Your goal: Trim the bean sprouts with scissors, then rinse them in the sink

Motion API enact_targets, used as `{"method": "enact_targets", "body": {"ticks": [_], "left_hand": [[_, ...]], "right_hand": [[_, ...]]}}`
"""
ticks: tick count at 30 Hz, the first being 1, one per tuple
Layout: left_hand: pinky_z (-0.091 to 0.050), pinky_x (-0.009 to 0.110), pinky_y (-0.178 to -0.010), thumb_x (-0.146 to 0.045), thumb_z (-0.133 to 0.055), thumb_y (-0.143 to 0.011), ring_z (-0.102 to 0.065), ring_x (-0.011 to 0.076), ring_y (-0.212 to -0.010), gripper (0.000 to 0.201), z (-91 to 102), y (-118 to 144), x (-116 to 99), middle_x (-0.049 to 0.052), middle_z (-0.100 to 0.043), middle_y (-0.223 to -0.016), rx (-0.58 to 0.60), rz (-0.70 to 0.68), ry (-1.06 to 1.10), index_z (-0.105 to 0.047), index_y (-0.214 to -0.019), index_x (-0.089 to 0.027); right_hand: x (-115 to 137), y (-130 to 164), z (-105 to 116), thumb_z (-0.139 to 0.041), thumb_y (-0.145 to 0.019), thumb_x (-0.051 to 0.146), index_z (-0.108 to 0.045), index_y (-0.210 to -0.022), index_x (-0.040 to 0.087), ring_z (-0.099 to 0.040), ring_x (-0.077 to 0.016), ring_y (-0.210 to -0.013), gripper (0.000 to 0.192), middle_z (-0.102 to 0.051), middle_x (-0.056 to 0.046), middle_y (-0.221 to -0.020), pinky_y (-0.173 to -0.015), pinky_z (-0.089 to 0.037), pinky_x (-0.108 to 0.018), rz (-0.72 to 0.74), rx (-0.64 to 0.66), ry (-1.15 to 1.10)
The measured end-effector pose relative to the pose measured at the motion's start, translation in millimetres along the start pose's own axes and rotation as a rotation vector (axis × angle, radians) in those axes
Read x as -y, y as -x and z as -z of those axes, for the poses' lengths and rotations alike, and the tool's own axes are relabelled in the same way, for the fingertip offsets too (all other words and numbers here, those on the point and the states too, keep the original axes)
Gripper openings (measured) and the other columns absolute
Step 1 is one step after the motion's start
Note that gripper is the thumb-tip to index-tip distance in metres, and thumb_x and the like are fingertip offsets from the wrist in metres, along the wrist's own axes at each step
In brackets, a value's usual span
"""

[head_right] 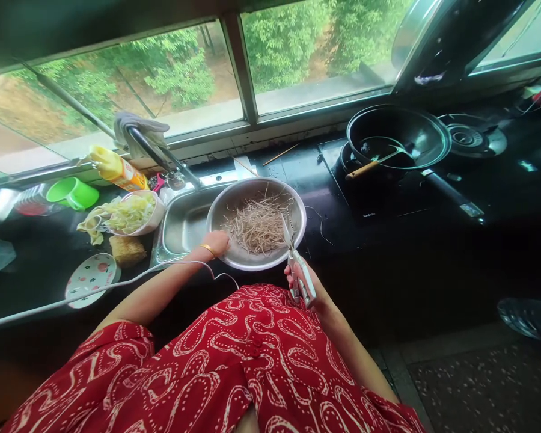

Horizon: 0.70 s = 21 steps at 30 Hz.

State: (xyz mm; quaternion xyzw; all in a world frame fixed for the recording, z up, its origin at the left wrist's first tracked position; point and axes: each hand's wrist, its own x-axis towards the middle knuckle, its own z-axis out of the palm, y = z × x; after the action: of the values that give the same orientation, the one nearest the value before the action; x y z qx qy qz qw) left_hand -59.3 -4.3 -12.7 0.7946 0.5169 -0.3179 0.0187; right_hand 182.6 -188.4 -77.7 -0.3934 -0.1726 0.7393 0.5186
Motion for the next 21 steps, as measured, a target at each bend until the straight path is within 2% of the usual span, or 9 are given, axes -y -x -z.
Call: {"method": "enact_targets", "body": {"ticks": [3,8,11,14,17,21], "left_hand": [[-0.047,0.031,-0.077,-0.028,-0.044,-0.090,-0.066,0.0265,-0.093,0.032,31.4,12.2,15.0,0.015,-0.071,-0.099,-0.039,-0.029,0.060,-0.073,-0.090,-0.015],[-0.043,0.029,-0.069,-0.036,-0.045,-0.088,-0.060,0.0190,-0.071,0.030,97.8,51.5,66.3,0.005,-0.067,-0.075,-0.189,-0.058,0.311,-0.066,-0.076,-0.018],[-0.041,0.028,-0.066,-0.039,-0.047,-0.086,-0.056,0.0156,-0.065,0.030,115.3,66.7,81.8,0.001,-0.063,-0.067,-0.256,-0.079,0.499,-0.061,-0.071,-0.018],[-0.041,0.026,-0.064,-0.042,-0.046,-0.085,-0.053,0.0136,-0.061,0.032,112.5,60.1,78.2,0.000,-0.059,-0.061,-0.349,-0.145,0.668,-0.060,-0.069,-0.018],[-0.040,0.025,-0.060,-0.042,-0.046,-0.084,-0.051,0.0122,-0.058,0.032,93.6,33.6,56.9,-0.001,-0.057,-0.059,-0.425,-0.175,0.876,-0.062,-0.074,-0.017],[-0.034,0.023,-0.051,-0.038,-0.050,-0.077,-0.043,0.0104,-0.048,0.028,63.1,-3.8,23.5,-0.003,-0.048,-0.049,-0.270,-0.121,1.042,-0.063,-0.069,-0.015]], "right_hand": [[3.8,0.2,-5.4,-0.072,-0.069,0.060,-0.058,-0.093,0.023,-0.050,-0.0075,-0.058,0.046,-0.058,0.000,-0.080,-0.050,-0.044,-0.021,0.038,-0.008,0.007],[4.1,0.1,-7.7,-0.072,-0.067,0.062,-0.058,-0.093,0.023,-0.049,-0.0080,-0.057,0.049,-0.056,0.001,-0.075,-0.048,-0.041,-0.020,0.007,0.006,0.000],[3.7,0.1,-8.3,-0.071,-0.067,0.064,-0.059,-0.089,0.021,-0.049,-0.0080,-0.055,0.050,-0.053,0.002,-0.067,-0.046,-0.038,-0.019,-0.052,0.061,-0.010],[4.3,-1.1,-10.3,-0.074,-0.065,0.063,-0.059,-0.088,0.021,-0.048,-0.0070,-0.053,0.050,-0.053,0.003,-0.067,-0.045,-0.037,-0.018,-0.061,0.065,-0.030],[4.8,-3.2,-13.8,-0.076,-0.063,0.061,-0.058,-0.088,0.022,-0.048,-0.0064,-0.054,0.050,-0.055,0.003,-0.070,-0.046,-0.038,-0.018,-0.036,0.039,-0.044],[3.4,-5.6,-16.7,-0.077,-0.060,0.063,-0.057,-0.087,0.021,-0.048,-0.0063,-0.053,0.053,-0.055,0.003,-0.068,-0.045,-0.039,-0.018,-0.021,0.004,-0.041]]}}
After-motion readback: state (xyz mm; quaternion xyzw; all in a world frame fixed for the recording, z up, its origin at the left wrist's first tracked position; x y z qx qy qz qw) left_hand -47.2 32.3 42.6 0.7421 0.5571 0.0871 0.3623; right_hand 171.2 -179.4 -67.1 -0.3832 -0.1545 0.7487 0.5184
